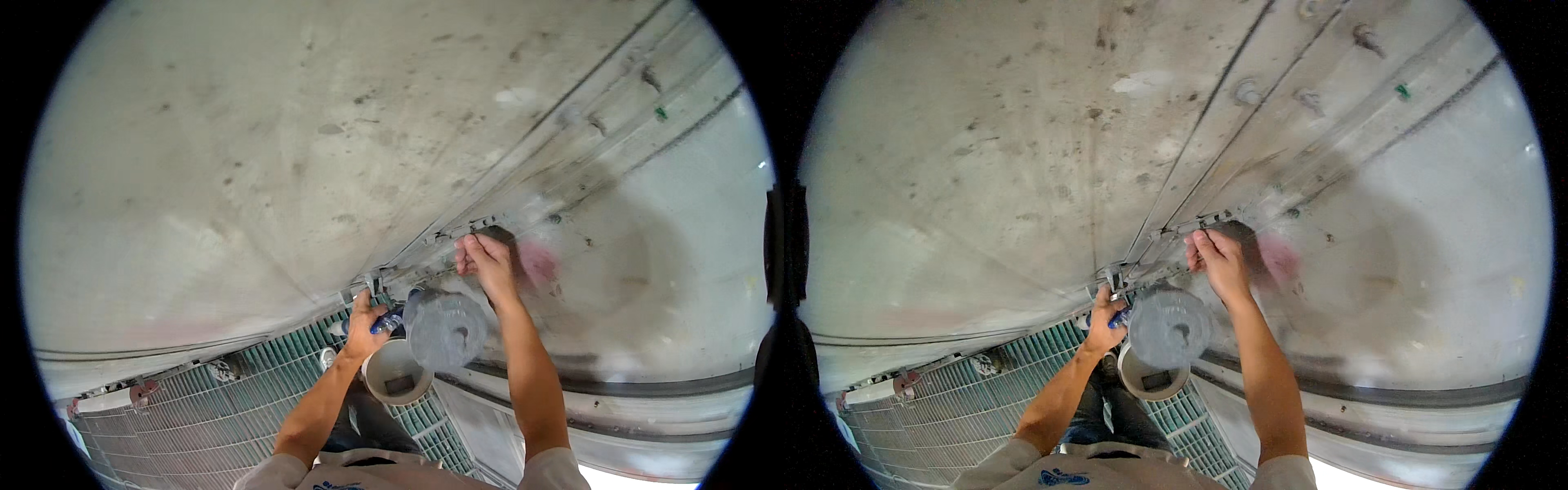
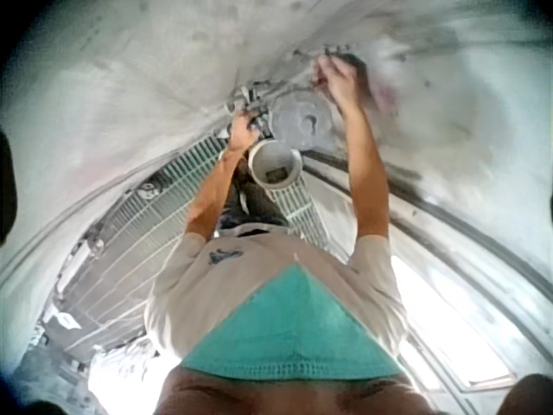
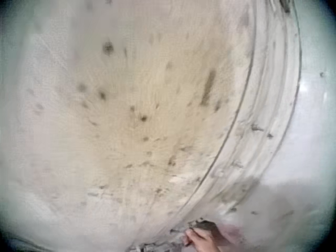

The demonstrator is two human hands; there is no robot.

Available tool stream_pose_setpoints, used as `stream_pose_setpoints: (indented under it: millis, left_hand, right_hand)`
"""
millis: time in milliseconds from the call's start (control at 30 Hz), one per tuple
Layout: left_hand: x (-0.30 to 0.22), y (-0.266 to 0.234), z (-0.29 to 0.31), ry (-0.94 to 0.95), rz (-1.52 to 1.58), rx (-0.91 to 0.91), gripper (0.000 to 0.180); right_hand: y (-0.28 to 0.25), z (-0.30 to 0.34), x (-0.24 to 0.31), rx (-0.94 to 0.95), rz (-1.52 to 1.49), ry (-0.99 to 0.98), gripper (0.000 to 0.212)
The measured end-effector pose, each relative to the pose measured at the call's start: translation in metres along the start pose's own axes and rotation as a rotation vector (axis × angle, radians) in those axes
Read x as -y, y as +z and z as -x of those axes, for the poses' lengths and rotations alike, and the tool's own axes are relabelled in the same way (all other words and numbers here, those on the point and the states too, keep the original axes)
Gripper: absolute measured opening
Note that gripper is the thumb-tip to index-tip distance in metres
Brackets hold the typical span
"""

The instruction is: The person prepares a white paint mixture in a workshop. They use a measuring tool to transfer white liquid between cups and stir the contents with a stick. The person also handles a spray gun and a bucket in a paint booth area.

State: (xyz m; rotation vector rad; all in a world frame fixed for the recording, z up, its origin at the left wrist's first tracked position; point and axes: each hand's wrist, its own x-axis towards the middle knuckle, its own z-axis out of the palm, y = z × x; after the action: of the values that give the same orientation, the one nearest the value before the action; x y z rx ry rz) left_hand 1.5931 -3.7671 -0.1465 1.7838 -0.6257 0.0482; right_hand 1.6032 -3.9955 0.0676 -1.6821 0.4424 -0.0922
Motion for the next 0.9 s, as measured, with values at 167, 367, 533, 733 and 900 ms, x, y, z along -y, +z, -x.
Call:
stream_pose_setpoints:
  millis: [167,367,533,733,900]
  left_hand:
    - [-0.018,-0.002,-0.009,-0.132,-0.096,0.030,0.031]
    - [-0.032,-0.004,-0.016,-0.292,-0.111,-0.054,0.030]
    - [-0.035,0.003,-0.013,-0.198,-0.265,-0.038,0.032]
    - [-0.027,0.009,-0.015,-0.142,-0.230,-0.091,0.038]
    - [-0.037,0.000,-0.017,-0.248,-0.142,-0.091,0.042]
  right_hand:
    - [-0.006,-0.008,0.000,0.012,0.033,-0.083,0.032]
    - [-0.006,-0.018,0.020,0.068,-0.182,0.082,0.028]
    - [-0.003,-0.017,0.020,-0.035,-0.143,0.066,0.028]
    - [-0.013,-0.027,0.022,0.024,0.011,0.037,0.030]
    - [-0.011,-0.030,0.045,0.038,-0.062,0.170,0.030]
